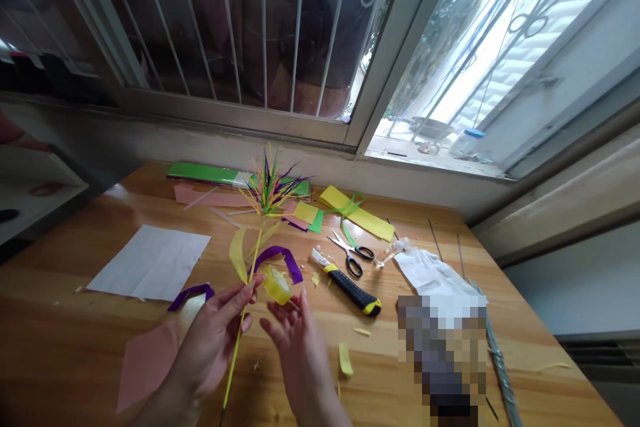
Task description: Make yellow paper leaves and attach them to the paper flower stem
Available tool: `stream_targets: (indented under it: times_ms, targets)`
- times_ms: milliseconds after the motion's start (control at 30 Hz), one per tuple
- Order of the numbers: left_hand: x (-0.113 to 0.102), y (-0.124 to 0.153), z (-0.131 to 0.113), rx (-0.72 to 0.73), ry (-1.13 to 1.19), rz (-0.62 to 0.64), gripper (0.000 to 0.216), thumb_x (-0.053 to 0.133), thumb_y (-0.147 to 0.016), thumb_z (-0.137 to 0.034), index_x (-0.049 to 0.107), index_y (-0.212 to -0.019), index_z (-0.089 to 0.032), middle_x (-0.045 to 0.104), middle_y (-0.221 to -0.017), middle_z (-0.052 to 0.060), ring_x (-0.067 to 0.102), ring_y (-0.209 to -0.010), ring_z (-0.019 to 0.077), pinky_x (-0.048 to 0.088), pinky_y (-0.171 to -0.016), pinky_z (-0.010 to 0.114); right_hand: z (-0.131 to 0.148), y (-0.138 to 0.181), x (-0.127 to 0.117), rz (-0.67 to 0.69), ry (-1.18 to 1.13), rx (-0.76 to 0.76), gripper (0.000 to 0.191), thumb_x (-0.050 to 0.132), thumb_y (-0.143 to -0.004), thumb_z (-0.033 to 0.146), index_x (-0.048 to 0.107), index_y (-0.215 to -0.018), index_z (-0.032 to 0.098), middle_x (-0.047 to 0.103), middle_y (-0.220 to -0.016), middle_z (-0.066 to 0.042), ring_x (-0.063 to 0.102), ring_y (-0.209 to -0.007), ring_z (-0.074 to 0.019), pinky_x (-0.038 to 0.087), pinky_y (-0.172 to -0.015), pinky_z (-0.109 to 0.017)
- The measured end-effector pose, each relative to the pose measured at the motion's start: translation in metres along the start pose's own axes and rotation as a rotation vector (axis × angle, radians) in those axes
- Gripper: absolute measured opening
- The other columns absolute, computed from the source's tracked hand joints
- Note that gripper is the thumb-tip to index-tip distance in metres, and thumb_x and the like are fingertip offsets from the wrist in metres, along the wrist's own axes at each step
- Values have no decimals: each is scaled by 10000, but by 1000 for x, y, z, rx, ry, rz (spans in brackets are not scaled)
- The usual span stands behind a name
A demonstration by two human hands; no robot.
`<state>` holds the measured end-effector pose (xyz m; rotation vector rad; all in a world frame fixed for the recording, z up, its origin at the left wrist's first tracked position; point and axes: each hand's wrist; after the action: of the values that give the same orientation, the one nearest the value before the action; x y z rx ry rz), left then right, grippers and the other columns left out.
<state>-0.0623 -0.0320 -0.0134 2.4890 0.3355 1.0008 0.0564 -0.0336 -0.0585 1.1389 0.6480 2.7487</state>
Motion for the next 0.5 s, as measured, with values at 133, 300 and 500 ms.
stream_targets:
  times_ms: [133, 300, 500]
  targets:
    - [1, -2, 0, 4, -65, -19, 367, 836, -478, -297, 754, -808, -160, 577, -672, 16, 431, -585, 61, 367, -408, 127, 3, -1, -12, -94, 521, -598, 293, 608, -796, 368, 514, -1051, 261, 551, -1071, -38, 512, -1055, -194, 408, -936, -379]
    - [3, 0, 1, 3, -107, 18, 343, 818, -520, -305, 751, -831, -176, 579, -757, 31, 428, -609, 63, 370, -419, 128, 33, 0, -1, 249, 1112, -743, 364, 552, -836, 283, 463, -1187, 246, 539, -957, -42, 509, -950, -199, 390, -893, -384]
    - [4, -1, 8, 4, -117, 3, 320, 821, -513, -313, 757, -785, -158, 505, -637, -4, 401, -567, 55, 353, -402, 126, 54, -4, 8, 337, 1329, -605, 395, 529, -848, 307, 447, -1231, 258, 461, -749, 10, 493, -728, -163, 441, -686, -293]
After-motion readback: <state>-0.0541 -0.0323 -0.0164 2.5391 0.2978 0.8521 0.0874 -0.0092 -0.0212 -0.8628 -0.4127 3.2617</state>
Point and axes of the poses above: each hand's wrist, its own y-axis away from the middle knuckle, its own x-axis out of the palm, z = x × y
